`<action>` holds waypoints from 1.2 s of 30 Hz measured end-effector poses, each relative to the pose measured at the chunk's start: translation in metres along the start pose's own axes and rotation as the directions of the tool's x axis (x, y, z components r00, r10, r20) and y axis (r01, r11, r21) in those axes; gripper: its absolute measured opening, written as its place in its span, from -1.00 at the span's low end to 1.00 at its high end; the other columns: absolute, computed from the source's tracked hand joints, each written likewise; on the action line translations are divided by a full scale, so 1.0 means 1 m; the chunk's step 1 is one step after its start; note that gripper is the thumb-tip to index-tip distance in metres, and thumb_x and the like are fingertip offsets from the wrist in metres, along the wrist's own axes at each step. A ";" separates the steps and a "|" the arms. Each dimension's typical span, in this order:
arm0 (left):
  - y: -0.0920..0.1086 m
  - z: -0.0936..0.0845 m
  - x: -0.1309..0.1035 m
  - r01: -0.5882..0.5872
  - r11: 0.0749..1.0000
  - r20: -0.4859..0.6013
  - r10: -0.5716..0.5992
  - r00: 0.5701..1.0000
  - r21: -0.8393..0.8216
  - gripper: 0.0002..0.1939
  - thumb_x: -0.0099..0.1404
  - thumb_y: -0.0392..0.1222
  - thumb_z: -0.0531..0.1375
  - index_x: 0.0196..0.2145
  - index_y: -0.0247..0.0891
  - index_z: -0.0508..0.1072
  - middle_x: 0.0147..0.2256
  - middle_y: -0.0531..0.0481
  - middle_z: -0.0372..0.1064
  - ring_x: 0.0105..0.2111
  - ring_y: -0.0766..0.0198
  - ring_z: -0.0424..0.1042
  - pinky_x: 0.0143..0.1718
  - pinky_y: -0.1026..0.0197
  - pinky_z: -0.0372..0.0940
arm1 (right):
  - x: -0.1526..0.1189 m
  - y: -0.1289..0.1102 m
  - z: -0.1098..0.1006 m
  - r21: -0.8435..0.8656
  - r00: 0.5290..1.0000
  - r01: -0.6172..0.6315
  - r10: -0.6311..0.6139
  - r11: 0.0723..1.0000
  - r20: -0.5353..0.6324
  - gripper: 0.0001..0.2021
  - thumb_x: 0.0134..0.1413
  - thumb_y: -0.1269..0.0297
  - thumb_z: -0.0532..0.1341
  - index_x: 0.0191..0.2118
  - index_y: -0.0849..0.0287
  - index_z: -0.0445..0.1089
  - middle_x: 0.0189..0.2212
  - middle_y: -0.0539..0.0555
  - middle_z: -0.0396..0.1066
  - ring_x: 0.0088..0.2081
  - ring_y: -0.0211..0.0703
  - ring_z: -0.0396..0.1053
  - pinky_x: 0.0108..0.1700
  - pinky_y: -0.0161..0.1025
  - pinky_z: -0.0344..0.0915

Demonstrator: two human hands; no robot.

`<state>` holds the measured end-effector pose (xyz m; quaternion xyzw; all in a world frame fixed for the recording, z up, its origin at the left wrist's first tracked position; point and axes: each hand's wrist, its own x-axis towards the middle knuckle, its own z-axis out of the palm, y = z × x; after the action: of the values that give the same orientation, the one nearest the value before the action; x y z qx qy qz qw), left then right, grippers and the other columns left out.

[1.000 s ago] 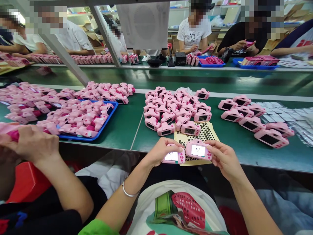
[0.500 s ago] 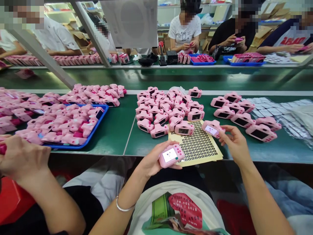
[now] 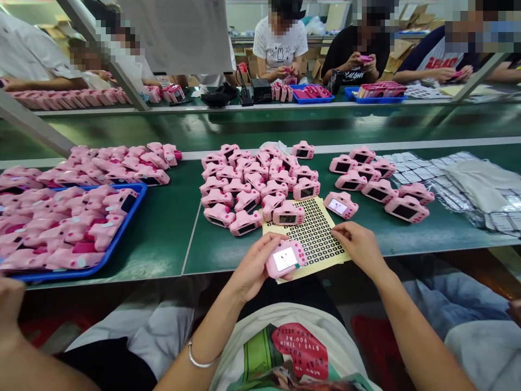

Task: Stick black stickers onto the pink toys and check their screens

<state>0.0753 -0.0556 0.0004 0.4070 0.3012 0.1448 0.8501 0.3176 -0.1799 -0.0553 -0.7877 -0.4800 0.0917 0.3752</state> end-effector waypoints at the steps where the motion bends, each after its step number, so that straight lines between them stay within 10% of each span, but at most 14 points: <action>1: -0.001 0.002 0.003 -0.003 1.000 -0.003 0.003 1.000 0.014 -0.72 0.37 -0.02 0.16 -0.13 -0.28 0.42 -0.26 -0.08 0.37 -0.39 0.26 0.43 -0.55 0.28 0.49 | 0.000 0.000 0.003 -0.020 1.000 -0.015 0.015 1.000 0.019 -0.77 0.15 0.13 0.15 -0.39 0.15 0.42 -0.45 0.08 0.41 -0.45 -0.13 0.32 -0.34 -0.18 0.26; 10: -0.005 0.011 0.017 -0.013 1.000 -0.030 0.014 0.999 0.028 -0.69 0.41 -0.01 0.09 -0.12 -0.28 0.46 -0.31 -0.05 0.41 -0.46 0.31 0.43 -0.63 0.36 0.43 | 0.009 -0.002 -0.006 -0.021 0.976 -0.155 0.156 0.988 0.155 -0.81 0.08 0.13 0.16 -0.42 0.12 0.33 -0.44 0.06 0.40 -0.42 -0.12 0.30 -0.34 -0.19 0.18; 20: -0.005 0.022 0.007 -0.061 0.992 -0.047 0.067 0.997 0.113 -0.52 0.40 0.15 0.03 -0.12 -0.31 0.51 -0.42 -0.07 0.44 -0.50 0.26 0.43 -0.67 0.35 0.36 | -0.024 -0.112 0.007 0.390 0.987 -0.046 -0.020 0.920 0.162 -0.81 0.27 0.16 0.12 -0.30 0.14 0.32 -0.37 0.04 0.35 -0.38 -0.18 0.29 -0.35 -0.28 0.19; 26: -0.011 0.034 0.008 -0.110 0.991 -0.029 0.112 0.993 0.075 -0.49 0.31 0.18 0.15 -0.09 -0.33 0.54 -0.40 -0.11 0.49 -0.56 0.24 0.42 -0.65 0.27 0.35 | -0.024 -0.117 0.013 0.334 0.985 0.005 -0.062 0.943 0.160 -0.79 0.29 0.15 0.10 -0.32 0.14 0.31 -0.39 0.05 0.32 -0.40 -0.17 0.28 -0.39 -0.26 0.17; 33: 0.066 -0.039 -0.087 -0.170 0.972 -0.186 0.139 0.973 -0.161 -0.58 0.44 0.13 -0.07 -0.18 0.01 0.55 -0.33 0.05 0.52 -0.16 0.16 0.53 -0.40 0.28 0.43 | -0.027 -0.117 0.005 0.388 0.982 -0.058 -0.018 0.920 0.191 -0.79 0.28 0.15 0.13 -0.34 0.14 0.32 -0.44 0.01 0.30 -0.43 -0.21 0.26 -0.40 -0.28 0.16; 36: 0.062 -0.038 -0.086 -0.211 0.953 -0.204 0.167 0.965 -0.218 -0.60 0.43 0.14 -0.07 -0.16 0.09 0.54 -0.37 0.08 0.50 -0.16 0.19 0.54 -0.42 0.32 0.43 | -0.028 -0.117 0.005 0.387 0.982 -0.067 -0.007 0.920 0.187 -0.79 0.27 0.15 0.14 -0.34 0.14 0.32 -0.45 0.00 0.29 -0.46 -0.22 0.24 -0.41 -0.28 0.17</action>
<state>-0.0154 -0.0359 0.0634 0.3144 0.3182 0.2976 0.8434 0.2195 -0.1705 0.0146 -0.6923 -0.4724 0.2643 0.4772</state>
